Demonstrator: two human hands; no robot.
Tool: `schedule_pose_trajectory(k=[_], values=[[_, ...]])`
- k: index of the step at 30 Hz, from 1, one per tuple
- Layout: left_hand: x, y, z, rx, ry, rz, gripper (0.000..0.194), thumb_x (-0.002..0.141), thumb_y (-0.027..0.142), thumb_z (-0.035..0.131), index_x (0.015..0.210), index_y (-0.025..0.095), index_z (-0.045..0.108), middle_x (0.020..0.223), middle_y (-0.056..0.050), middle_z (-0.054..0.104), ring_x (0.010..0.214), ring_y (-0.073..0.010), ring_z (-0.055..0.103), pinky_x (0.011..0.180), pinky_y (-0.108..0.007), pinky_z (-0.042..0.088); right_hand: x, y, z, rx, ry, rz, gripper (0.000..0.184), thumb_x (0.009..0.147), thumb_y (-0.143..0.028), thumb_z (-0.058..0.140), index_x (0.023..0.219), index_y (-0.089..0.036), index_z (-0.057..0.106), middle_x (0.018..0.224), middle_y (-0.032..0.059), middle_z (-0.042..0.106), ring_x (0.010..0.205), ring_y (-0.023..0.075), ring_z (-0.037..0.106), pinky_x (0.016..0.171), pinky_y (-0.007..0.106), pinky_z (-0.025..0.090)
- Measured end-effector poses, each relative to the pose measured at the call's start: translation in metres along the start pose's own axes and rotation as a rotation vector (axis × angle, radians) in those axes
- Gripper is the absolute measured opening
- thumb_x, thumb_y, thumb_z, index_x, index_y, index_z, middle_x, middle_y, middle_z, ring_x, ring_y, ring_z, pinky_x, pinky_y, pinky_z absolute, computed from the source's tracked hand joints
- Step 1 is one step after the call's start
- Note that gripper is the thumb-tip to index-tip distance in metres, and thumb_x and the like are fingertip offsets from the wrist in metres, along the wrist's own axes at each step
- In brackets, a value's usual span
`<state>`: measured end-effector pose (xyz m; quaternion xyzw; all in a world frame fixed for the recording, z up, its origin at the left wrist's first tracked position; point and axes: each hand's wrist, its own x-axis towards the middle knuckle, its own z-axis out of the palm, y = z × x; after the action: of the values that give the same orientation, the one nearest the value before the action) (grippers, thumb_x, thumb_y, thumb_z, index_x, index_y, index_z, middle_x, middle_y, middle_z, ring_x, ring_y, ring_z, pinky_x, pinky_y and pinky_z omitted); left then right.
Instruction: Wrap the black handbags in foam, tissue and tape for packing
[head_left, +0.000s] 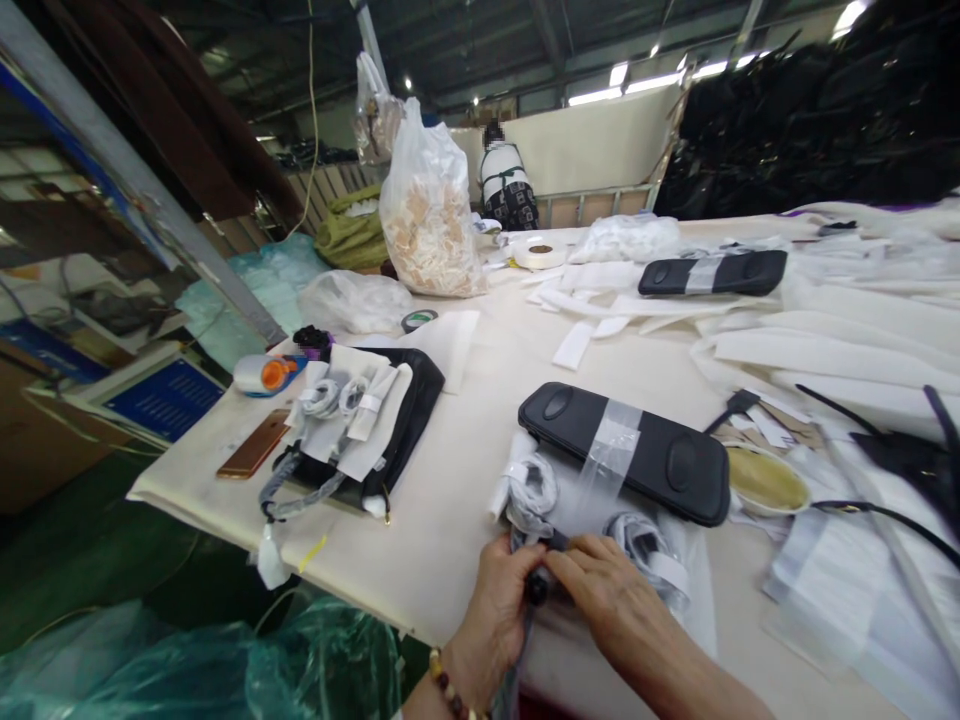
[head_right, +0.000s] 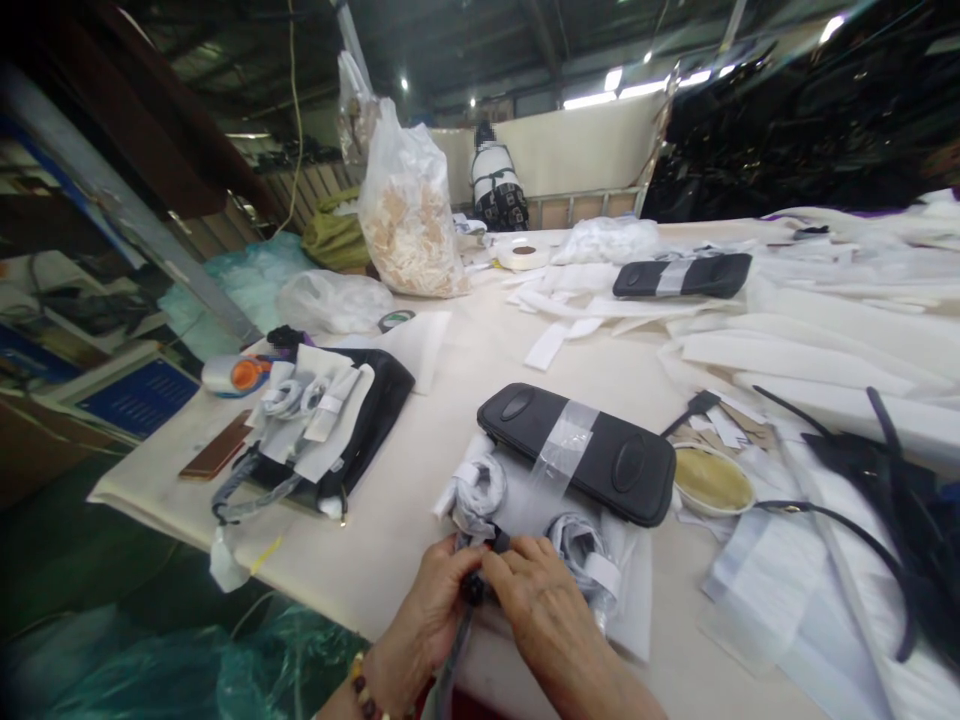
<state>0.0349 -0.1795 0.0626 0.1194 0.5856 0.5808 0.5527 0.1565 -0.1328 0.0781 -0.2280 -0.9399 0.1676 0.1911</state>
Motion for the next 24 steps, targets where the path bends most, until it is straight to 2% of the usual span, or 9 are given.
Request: schedule_pose_trajectory(k=[3,6,9,11,16,19,24], values=[[0.001,-0.004,0.001,-0.006,0.071,0.037,0.028,0.056,0.026,0.064,0.08,0.011,0.064,0.067,-0.001,0.062,0.062,-0.0131,0.052,0.059,-0.024,0.039,-0.006,0.007,-0.01,0.005,-0.02,-0.024,0.026,0.083,0.001,0.044,0.09,-0.019,0.06,0.083,0.0027,0.061,0.077,0.0173,0.054,0.068,0.028,0.042],[0.002,-0.006,0.002,-0.007,0.097,0.053,0.025,0.058,0.024,0.06,0.079,0.011,0.064,0.066,-0.002,0.062,0.061,-0.014,0.051,0.058,-0.024,0.039,-0.016,0.014,-0.013,0.006,0.016,0.001,0.033,0.084,0.001,0.037,0.093,-0.019,0.061,0.088,0.0049,0.059,0.082,0.0175,0.052,0.073,0.03,0.041],[0.002,-0.009,0.003,-0.004,0.105,0.071,0.023,0.061,0.025,0.059,0.079,0.011,0.063,0.067,-0.002,0.062,0.062,-0.0151,0.052,0.058,-0.025,0.041,-0.019,0.019,-0.008,-0.026,0.071,0.024,0.034,0.084,0.002,0.036,0.085,-0.02,0.062,0.085,0.0044,0.059,0.083,0.0188,0.051,0.074,0.031,0.037],[0.002,-0.011,0.004,0.012,0.12,0.101,0.026,0.064,0.028,0.058,0.083,0.012,0.064,0.071,-0.002,0.062,0.064,-0.0152,0.052,0.06,-0.025,0.042,-0.016,0.019,-0.003,-0.084,0.064,-0.024,0.033,0.083,0.002,0.038,0.076,-0.02,0.06,0.077,0.0026,0.059,0.076,0.0188,0.049,0.069,0.031,0.033],[0.002,-0.014,0.002,0.087,0.157,0.163,0.024,0.068,0.029,0.059,0.086,0.013,0.064,0.076,-0.002,0.063,0.067,-0.015,0.051,0.061,-0.023,0.041,-0.005,0.018,-0.003,-0.107,-0.019,-0.081,0.03,0.079,0.004,0.047,0.064,-0.02,0.056,0.063,-0.0014,0.056,0.064,0.0166,0.047,0.064,0.03,0.027],[0.002,-0.014,-0.001,0.109,0.152,0.162,0.023,0.068,0.028,0.059,0.085,0.014,0.064,0.074,-0.002,0.063,0.067,-0.0159,0.051,0.06,-0.023,0.041,-0.003,0.018,-0.012,-0.071,-0.084,-0.07,0.028,0.075,0.004,0.045,0.069,-0.02,0.057,0.068,-0.0006,0.056,0.067,0.0169,0.047,0.066,0.03,0.027],[0.005,-0.014,0.0,0.121,0.111,0.149,0.025,0.069,0.028,0.056,0.089,0.013,0.064,0.072,-0.001,0.062,0.067,-0.0157,0.052,0.06,-0.024,0.041,-0.007,0.015,-0.02,0.012,-0.225,-0.008,0.026,0.064,-0.002,0.053,0.082,-0.02,0.059,0.082,0.0022,0.057,0.082,0.0201,0.048,0.079,0.035,0.029]])
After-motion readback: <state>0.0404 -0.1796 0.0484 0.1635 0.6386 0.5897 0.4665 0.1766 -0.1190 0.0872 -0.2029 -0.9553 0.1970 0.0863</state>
